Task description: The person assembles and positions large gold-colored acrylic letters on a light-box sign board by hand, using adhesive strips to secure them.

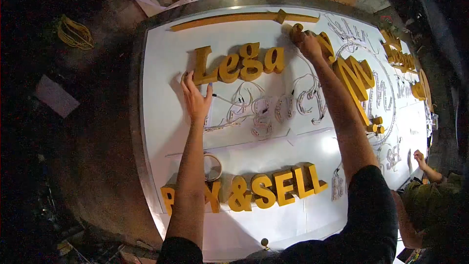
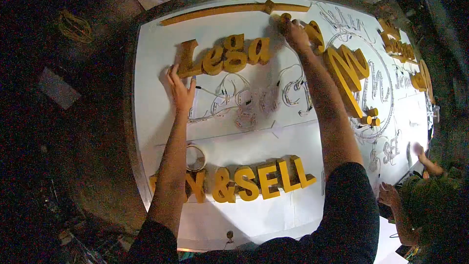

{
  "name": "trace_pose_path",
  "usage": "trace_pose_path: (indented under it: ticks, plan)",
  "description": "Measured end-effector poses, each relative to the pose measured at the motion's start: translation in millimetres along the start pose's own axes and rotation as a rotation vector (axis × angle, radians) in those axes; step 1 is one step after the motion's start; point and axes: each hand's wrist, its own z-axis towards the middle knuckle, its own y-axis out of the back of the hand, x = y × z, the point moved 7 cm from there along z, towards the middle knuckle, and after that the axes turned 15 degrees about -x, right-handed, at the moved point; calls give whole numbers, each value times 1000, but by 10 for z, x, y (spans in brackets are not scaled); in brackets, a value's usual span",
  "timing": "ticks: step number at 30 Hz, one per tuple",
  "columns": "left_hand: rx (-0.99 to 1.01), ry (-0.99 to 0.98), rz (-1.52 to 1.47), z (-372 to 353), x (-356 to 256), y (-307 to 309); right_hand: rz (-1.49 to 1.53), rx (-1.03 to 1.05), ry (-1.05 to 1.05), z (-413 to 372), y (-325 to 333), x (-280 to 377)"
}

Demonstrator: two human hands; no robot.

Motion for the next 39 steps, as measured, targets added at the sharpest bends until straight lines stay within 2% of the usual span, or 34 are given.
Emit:
trace_pose_path:
  ticks: [3, 5, 6, 9, 10, 12, 15, 18, 19, 20, 22, 23, 25, 27, 28, 30, 31, 32, 34, 38, 39]
  plan:
    - [8, -20, 12, 0, -15, -18, 65, -22, -78, 34, -63, -96]
    - [13, -24, 17, 1, -7, -20, 191, -404, -62, 39, 473, 82]
    - [17, -8, 24, 0, 6, -26, 191, -402, -66, -2, 600, 141]
    - [11, -37, 45, -7, -6, -31, 375, -318, 51, -267, 833, 336]
    - [-3, -83, 65, -10, -30, -20, 333, -283, 25, -430, 936, 450]
    - [4, -61, 43, -17, -30, -20, 343, -74, -8, -661, 810, 472]
    - [21, -34, 23, -16, -18, -36, 231, 19, -12, -914, 703, 531]
    - [41, -11, 22, -27, 7, -59, 288, 33, -66, -976, 597, 533]
    - [46, 6, 16, -24, 19, -67, 265, 134, -75, -963, 651, 573]
    - [45, 0, 18, -19, 10, -68, 269, 130, -77, -959, 535, 457]
    - [48, 1, 33, -18, 6, -56, 475, -92, 73, -824, 390, 146]
    - [48, -1, 36, -9, -2, -48, 417, -65, 8, -676, 460, -35]
    - [26, -51, 45, -11, -61, -35, 388, -97, -252, -409, 432, -576]
    - [32, -52, 47, -16, -38, -44, 24, -154, -30, -287, 800, -456]
    - [36, -54, 51, -19, -34, -53, 23, -154, -27, -251, 679, -536]
    - [32, -51, 69, -20, -38, -61, 101, -68, -362, -209, 233, -967]
    - [33, -50, 88, -20, -33, -60, 138, -13, -219, -225, 327, -794]
    - [34, -52, 91, -17, -31, -60, 141, -12, -220, -219, 265, -820]
    - [47, -46, 98, -25, -24, -70, 43, -48, -438, -239, 156, -1053]
    - [71, 0, 119, -18, -8, -74, 34, -50, -434, -184, -59, -1391]
    - [60, -4, 98, -23, -6, -71, 437, -5, -604, -224, -251, -1571]
